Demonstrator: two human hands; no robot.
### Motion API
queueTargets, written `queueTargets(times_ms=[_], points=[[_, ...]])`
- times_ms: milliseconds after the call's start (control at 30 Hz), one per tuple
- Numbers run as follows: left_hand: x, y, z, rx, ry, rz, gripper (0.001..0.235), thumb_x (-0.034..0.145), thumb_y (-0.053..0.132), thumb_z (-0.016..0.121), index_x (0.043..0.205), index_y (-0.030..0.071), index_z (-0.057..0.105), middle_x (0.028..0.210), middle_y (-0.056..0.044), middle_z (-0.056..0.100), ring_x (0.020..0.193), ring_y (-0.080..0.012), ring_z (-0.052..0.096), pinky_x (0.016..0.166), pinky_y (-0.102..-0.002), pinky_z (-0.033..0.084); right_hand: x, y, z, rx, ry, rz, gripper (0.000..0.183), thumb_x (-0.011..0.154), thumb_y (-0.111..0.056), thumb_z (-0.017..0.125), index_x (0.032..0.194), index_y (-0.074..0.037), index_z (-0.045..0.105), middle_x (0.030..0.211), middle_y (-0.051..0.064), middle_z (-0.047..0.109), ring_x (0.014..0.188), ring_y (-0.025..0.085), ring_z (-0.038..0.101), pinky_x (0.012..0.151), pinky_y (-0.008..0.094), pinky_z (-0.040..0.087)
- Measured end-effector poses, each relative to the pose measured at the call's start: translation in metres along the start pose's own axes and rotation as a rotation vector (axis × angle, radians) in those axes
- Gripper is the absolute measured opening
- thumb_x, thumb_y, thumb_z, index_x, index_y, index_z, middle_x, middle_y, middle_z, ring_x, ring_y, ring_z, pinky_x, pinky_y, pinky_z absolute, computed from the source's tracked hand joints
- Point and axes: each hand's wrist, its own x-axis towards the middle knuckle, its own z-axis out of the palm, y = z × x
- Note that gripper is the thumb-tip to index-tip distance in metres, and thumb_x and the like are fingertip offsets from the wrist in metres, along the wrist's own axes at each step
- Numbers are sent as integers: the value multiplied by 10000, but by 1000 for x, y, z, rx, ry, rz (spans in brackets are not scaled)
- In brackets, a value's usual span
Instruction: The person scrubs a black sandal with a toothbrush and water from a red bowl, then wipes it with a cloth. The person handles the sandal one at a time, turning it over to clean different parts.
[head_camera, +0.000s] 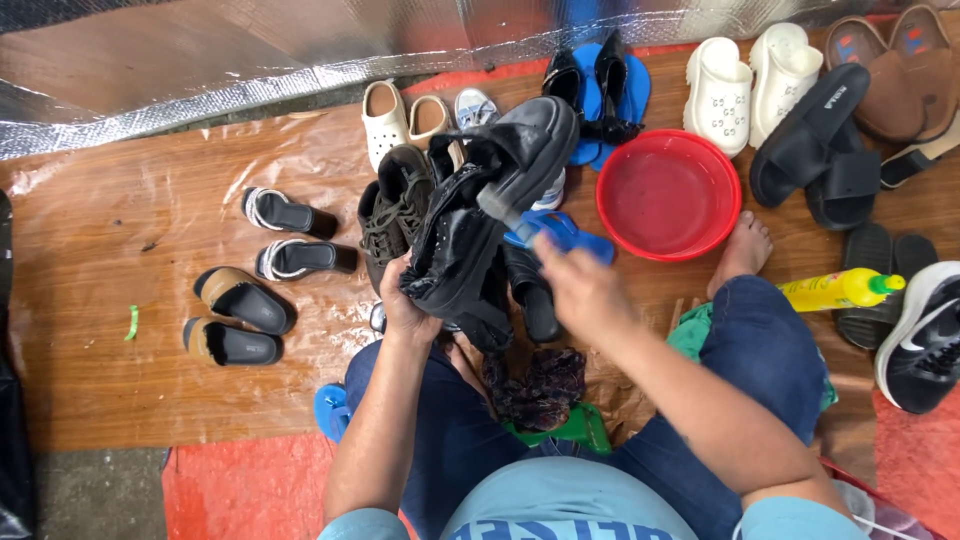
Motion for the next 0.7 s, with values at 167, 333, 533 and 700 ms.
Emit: queueTargets(times_ms=[167,333,533,700], points=[[-6,-7,3,43,-62,21,302,805,197,608,1030,26,712,948,-264,752,851,-366,761,819,-443,616,28,22,-15,50,85,34,434,991,-160,649,1423,-194,676,825,149,683,748,363,699,636,459,572],[3,-13,-8,35,-60,39,294,832,220,608,1033,32,712,961,-259,757,855,-359,764,802,-419,621,-3,-19,7,81,-16,28,431,948,-225,661,1378,-242,691,739,107,677,686,325,693,600,473,553],[-14,-9,20,23,-47,40,250,781,207,626,960,54,708,895,-242,751,828,-334,757,786,-403,615,13,21,-14,213,149,136,366,1013,-102,607,1354,0,693,957,283,697,888,451,693,748,486,564],[-8,0,24,-111,50,19,302,791,278,636,944,45,751,941,-245,763,871,-381,747,912,-484,578,-44,-55,4,161,-156,-51,253,903,-224,692,1127,-261,804,752,53,709,645,289,710,580,396,597]])
